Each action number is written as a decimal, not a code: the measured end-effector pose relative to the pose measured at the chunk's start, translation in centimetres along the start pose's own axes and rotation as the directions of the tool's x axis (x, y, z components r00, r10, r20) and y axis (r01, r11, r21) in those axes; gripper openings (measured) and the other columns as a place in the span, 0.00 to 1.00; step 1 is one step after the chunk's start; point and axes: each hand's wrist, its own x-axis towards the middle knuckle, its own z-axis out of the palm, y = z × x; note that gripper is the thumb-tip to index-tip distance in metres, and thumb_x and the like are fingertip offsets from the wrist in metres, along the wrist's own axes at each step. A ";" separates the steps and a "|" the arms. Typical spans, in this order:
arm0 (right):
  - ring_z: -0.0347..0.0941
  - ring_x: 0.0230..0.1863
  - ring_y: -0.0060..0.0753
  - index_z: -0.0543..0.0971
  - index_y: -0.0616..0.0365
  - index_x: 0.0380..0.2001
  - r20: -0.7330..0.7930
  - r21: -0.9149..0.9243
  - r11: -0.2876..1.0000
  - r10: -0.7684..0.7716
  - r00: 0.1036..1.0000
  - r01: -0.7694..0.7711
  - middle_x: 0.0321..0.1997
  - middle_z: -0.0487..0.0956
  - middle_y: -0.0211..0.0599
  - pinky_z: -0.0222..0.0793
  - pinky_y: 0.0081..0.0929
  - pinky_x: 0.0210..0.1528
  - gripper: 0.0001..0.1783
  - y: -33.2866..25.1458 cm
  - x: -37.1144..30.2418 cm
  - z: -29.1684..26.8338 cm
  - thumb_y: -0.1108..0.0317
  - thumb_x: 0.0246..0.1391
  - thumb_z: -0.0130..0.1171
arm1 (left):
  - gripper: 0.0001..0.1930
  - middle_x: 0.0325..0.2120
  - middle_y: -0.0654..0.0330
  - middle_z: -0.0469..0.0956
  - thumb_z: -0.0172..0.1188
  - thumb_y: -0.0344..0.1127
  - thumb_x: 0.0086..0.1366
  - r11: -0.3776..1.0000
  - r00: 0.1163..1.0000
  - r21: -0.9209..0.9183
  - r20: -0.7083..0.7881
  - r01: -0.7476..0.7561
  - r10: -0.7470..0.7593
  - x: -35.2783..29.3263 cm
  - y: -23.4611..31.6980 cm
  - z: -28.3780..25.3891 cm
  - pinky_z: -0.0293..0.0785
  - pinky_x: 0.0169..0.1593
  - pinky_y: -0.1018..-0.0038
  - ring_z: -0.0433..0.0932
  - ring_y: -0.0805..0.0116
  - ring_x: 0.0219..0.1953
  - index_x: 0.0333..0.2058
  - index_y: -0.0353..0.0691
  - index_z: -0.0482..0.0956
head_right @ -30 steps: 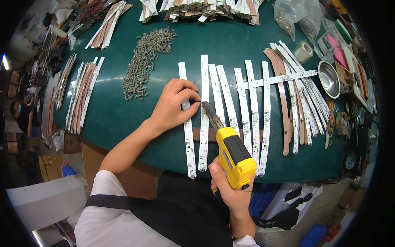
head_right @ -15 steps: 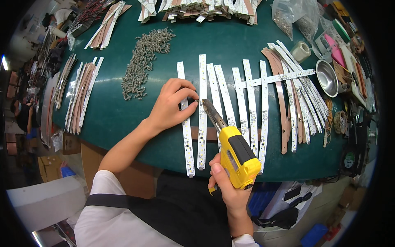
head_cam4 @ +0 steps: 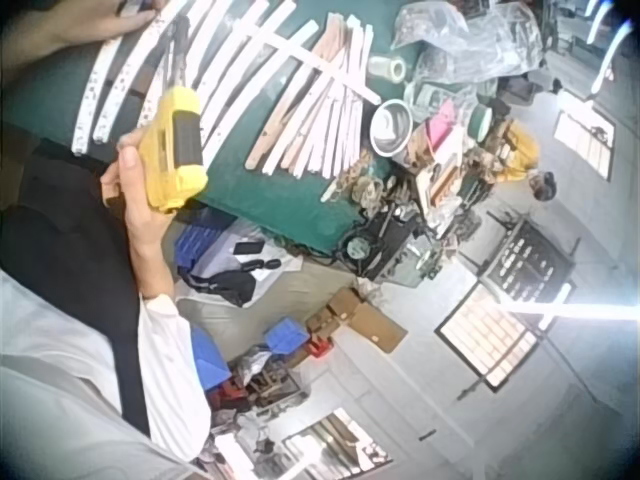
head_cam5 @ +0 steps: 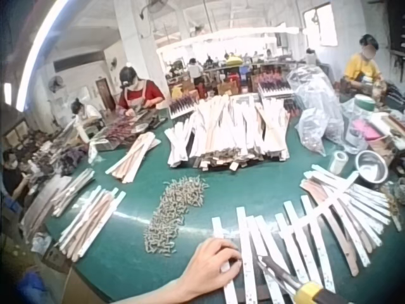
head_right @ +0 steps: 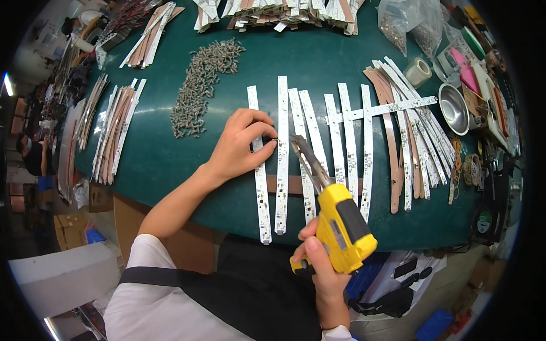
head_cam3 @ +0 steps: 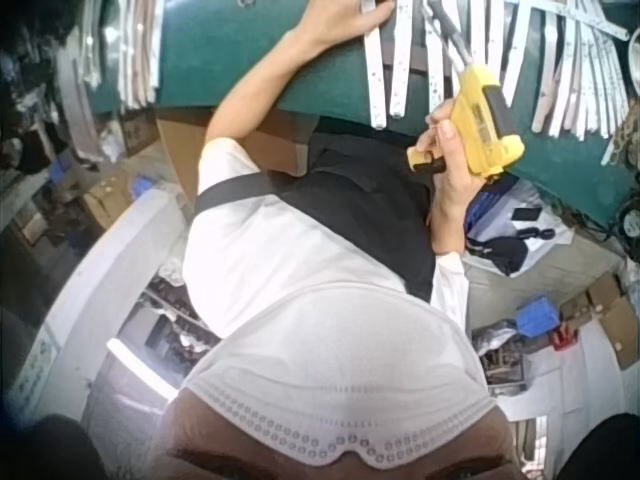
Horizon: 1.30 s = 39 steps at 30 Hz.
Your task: The person solders small components onto LED strips using a soldering gun, secures finished strips with a rubber band, and arranges new strips to solder more components onto them.
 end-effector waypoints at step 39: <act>0.66 0.29 0.21 0.64 0.49 0.47 0.137 0.132 0.984 -0.134 0.981 0.116 0.43 0.68 0.26 0.66 0.18 0.29 0.12 -4.4 -2.5 -12.0 0.61 0.64 0.49 | 0.49 0.28 0.54 0.82 0.61 0.33 0.60 0.463 0.676 -0.543 0.298 0.701 -0.674 -7.8 13.4 -0.4 0.76 0.35 0.75 0.82 0.68 0.27 0.67 0.42 0.31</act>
